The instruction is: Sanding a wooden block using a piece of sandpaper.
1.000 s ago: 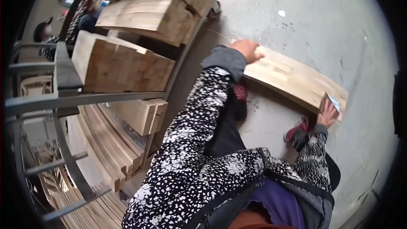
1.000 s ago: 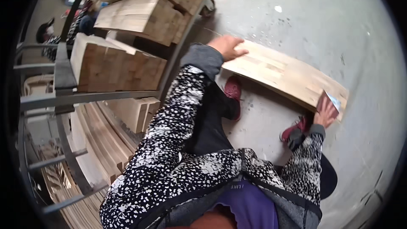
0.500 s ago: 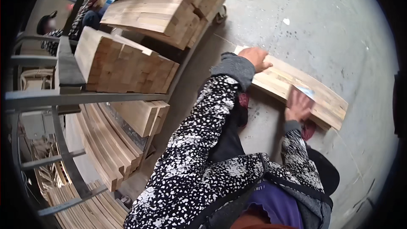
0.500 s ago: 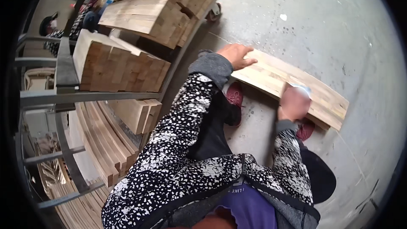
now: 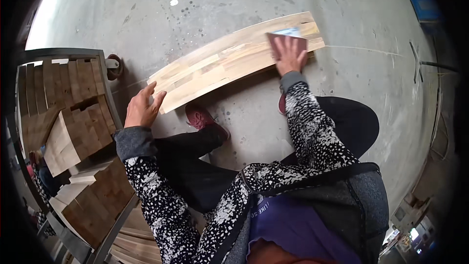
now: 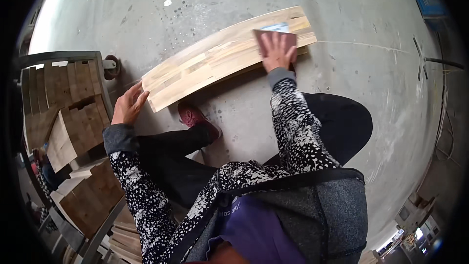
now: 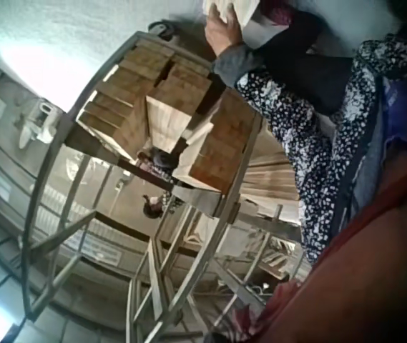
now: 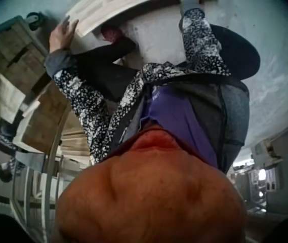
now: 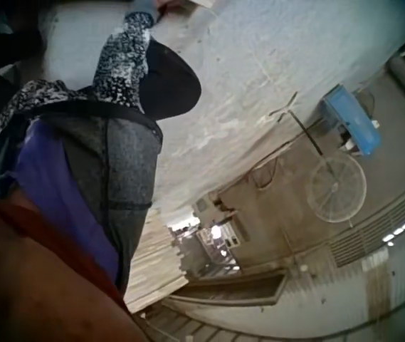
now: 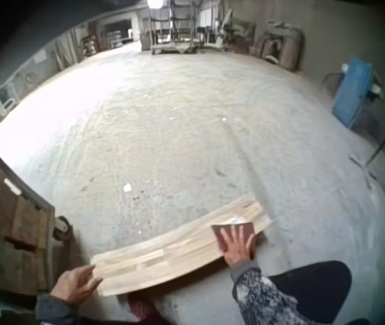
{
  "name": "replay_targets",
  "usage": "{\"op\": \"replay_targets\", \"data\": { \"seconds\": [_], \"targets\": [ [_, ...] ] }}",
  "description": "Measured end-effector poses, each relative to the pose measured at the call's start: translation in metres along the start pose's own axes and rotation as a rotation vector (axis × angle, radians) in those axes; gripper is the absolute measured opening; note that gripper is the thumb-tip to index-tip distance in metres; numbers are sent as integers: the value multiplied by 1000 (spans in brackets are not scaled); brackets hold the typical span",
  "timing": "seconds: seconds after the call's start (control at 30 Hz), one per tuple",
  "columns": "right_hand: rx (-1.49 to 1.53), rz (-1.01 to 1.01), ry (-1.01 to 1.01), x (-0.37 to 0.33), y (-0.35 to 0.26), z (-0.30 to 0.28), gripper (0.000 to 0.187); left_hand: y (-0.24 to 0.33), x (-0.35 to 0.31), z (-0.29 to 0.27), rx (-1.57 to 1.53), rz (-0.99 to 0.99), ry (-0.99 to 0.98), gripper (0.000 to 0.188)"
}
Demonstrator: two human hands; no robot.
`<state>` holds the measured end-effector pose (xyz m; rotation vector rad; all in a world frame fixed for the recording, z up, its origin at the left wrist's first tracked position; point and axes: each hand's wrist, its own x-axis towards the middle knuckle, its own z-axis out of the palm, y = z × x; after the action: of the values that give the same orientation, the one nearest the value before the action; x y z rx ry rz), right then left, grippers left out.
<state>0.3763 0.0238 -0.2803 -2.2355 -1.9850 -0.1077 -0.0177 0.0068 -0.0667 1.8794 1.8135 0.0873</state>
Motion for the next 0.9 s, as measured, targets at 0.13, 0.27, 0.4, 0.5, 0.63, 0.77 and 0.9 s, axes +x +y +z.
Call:
{"op": "replay_targets", "data": {
  "seconds": [0.13,0.27,0.4,0.5,0.63,0.77,0.9],
  "targets": [
    [-28,304,79,30,79,4,54,3,-3,-3,26,-15,-16,44],
    [-133,365,90,26,41,13,51,12,4,-3,30,16,-7,44],
    [88,-140,-230,-33,-93,-35,64,25,6,-5,79,48,-33,44],
    [365,-384,-124,-46,-104,-29,76,41,13,1,94,81,-65,44],
    [64,-146,-31,13,-30,-19,58,36,10,1,80,69,-77,44],
    [-57,149,34,77,82,5,54,22,0,-10,76,-1,-37,44],
    [-47,179,30,82,29,30,54,12,-9,-13,55,-93,-20,44]
  ]
}}
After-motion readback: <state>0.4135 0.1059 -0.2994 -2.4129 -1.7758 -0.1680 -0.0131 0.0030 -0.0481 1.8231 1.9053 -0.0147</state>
